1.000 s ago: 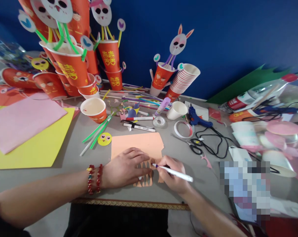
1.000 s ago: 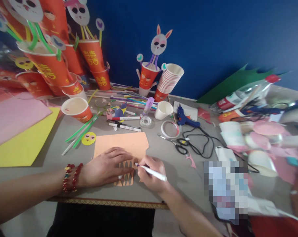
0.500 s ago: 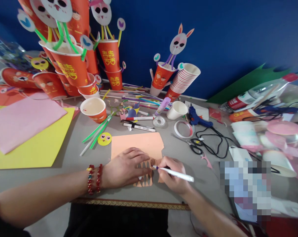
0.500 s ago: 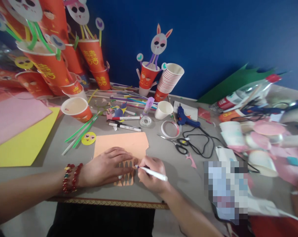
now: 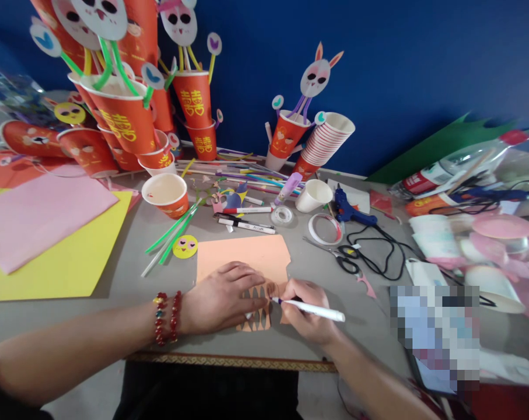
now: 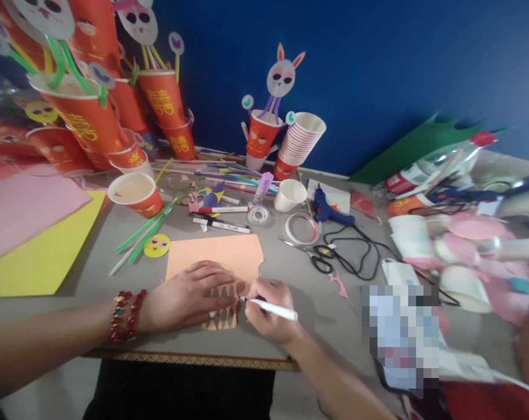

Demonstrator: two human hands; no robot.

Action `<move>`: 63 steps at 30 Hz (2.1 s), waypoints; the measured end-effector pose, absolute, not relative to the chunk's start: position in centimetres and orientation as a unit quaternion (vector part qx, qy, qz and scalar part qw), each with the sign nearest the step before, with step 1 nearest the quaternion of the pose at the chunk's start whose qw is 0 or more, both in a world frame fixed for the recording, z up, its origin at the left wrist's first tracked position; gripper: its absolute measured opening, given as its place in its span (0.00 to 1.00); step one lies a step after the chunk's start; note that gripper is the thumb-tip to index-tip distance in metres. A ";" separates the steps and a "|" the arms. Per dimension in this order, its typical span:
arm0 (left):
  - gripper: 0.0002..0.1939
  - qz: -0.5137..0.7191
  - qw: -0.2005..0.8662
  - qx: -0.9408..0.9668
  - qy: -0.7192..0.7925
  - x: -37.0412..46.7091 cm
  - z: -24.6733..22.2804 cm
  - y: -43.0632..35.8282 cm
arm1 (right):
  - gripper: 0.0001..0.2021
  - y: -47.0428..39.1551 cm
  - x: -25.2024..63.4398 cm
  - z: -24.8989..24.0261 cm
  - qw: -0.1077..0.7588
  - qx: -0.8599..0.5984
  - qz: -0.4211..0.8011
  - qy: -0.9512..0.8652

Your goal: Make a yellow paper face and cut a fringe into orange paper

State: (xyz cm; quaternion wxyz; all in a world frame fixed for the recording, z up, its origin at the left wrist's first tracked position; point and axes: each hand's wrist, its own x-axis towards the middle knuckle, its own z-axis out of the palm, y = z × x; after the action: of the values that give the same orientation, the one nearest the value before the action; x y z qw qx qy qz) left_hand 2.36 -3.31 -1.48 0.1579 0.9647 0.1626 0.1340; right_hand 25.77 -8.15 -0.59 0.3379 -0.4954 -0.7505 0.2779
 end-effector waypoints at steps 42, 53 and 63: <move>0.19 0.132 0.157 0.964 0.168 2.4 -1.4 -3.3 | 0.07 -8.4 25.8 -1.2 0.327 -0.534 0.309 -0.715; 0.19 0.139 0.163 0.963 0.163 2.4 -1.5 -3.3 | 0.08 -8.2 25.6 -0.5 0.334 -0.519 0.290 -0.731; 0.17 0.130 0.162 0.964 0.168 2.4 -1.6 -3.4 | 0.08 -8.1 25.7 -0.3 0.337 -0.506 0.285 -0.741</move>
State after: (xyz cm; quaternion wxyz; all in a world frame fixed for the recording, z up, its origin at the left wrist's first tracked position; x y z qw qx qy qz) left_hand 2.42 -3.37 -1.61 0.1617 0.9638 0.1677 0.1296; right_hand 25.68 -8.08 -0.33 0.3368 -0.5065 -0.7407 0.2854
